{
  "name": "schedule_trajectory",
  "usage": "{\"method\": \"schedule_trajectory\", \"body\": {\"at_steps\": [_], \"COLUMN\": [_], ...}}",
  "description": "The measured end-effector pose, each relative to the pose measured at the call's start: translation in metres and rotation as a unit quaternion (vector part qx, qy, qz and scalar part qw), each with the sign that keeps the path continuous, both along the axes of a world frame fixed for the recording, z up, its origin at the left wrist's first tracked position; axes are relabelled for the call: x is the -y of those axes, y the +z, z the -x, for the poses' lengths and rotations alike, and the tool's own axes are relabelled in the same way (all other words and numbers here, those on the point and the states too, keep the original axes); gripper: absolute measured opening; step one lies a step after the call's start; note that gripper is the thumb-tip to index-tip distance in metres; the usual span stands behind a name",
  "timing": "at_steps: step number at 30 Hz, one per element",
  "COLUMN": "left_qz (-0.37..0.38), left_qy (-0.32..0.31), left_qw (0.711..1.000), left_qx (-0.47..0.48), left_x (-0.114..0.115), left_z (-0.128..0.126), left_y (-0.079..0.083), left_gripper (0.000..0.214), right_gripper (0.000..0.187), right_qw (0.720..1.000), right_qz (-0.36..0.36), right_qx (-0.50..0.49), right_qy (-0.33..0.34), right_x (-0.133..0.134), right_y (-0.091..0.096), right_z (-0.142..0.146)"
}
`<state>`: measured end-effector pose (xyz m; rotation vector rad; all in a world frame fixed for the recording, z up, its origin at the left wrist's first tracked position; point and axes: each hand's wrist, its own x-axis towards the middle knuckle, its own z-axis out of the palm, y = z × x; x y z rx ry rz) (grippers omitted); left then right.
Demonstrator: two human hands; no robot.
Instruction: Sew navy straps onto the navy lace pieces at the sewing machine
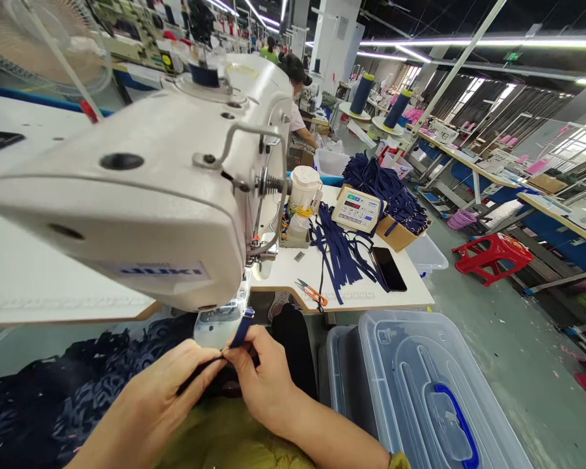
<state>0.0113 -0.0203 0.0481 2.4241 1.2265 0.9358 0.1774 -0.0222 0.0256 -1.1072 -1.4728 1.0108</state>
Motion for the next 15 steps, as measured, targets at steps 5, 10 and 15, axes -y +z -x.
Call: {"method": "schedule_trajectory", "body": {"at_steps": [5, 10, 15], "left_qz": [-0.132, -0.254, -0.27], "left_qy": [0.072, 0.033, 0.031], "left_qw": [0.988, 0.966, 0.962], "left_qx": [-0.034, -0.029, -0.006], "left_x": [-0.021, -0.015, -0.003], "left_z": [0.005, 0.007, 0.005], "left_y": [-0.001, -0.023, -0.045], "left_gripper": [0.028, 0.028, 0.032], "right_gripper": [0.012, 0.017, 0.024], "right_qw": [0.997, 0.998, 0.989], "right_qz": [-0.02, 0.037, 0.119], "right_qx": [0.076, 0.029, -0.085], "right_qy": [-0.01, -0.035, 0.025], "right_x": [-0.016, -0.027, -0.038], "right_y": [0.008, 0.008, 0.006], "right_z": [0.007, 0.009, 0.008]}}
